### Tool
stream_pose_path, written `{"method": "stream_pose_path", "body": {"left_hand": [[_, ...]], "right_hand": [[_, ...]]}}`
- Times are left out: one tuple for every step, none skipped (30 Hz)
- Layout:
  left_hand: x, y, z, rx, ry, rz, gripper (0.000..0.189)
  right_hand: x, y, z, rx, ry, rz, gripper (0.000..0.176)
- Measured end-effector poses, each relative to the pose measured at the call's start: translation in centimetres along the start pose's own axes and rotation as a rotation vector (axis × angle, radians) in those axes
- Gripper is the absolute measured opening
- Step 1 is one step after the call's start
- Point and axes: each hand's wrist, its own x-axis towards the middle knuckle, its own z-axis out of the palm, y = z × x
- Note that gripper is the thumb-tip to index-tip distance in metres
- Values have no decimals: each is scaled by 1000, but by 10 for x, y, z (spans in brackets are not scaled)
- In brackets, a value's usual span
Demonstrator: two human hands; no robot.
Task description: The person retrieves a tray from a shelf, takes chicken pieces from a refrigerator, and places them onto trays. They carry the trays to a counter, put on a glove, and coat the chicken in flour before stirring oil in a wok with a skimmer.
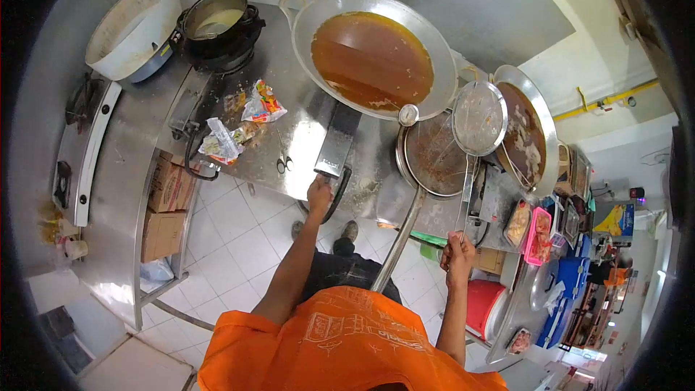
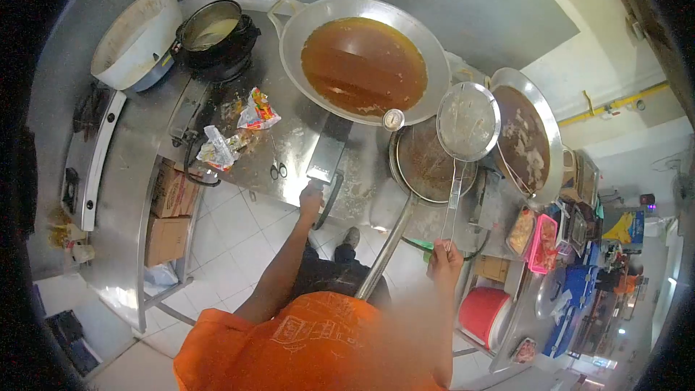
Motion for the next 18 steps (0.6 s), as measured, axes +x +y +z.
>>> {"method": "stream_pose_path", "body": {"left_hand": [[3, 10, -1, -6, 1, -233, 49], [10, 10, -6, -9, 2, -464, 50], [21, -14, -13, -14, -53, -405, 51], [19, -12, -11, -17, -59, -400, 51], [15, -8, -6, 77, -41, -280, 50], [10, -3, -4, 169, -21, -161, 48], [5, -2, -7, 356, -35, 172, 36], [1, 8, -9, 352, -37, 177, 36], [-3, 18, -11, 764, 37, 417, 30], [-5, 29, -12, 1174, 122, 656, 23], [-6, 34, -10, 1148, 77, 621, 17], [-5, 34, -12, 1143, 85, 621, 17], [-2, 31, -15, 1176, 29, 610, 19], [0, 30, -16, 1208, -24, 600, 21], [-1, 36, -13, 1201, -8, 605, 21], [-5, 44, -11, 1214, 34, 594, 22], [-8, 44, -9, 1226, 75, 579, 24], [-9, 45, -4, 1221, 93, 581, 24]], "right_hand": [[-2, -3, 3, 17, 3, 9, 25], [-2, -7, 6, 37, 4, 17, 25], [-1, -10, 9, 38, 10, 11, 25], [5, -13, 12, 23, 43, 15, 26], [9, -17, 15, 12, 75, 17, 26], [14, -23, 18, 15, 78, 8, 26], [21, -32, 21, -18, 69, -6, 26], [31, -42, 24, -53, 59, -19, 26], [47, -49, 27, -131, 94, -43, 25], [63, -57, 27, -167, 57, -79, 25], [83, -63, 25, -205, 19, -115, 24], [116, -59, 18, -308, 17, -209, 27], [146, -60, 13, -412, 13, -305, 29], [165, -74, 16, -415, 5, -316, 29], [185, -90, 21, -544, -6, -340, 31], [203, -106, 28, -671, -15, -364, 33], [218, -120, 34, -673, -23, -378, 33], [233, -133, 41, -843, 16, -508, 31]]}}
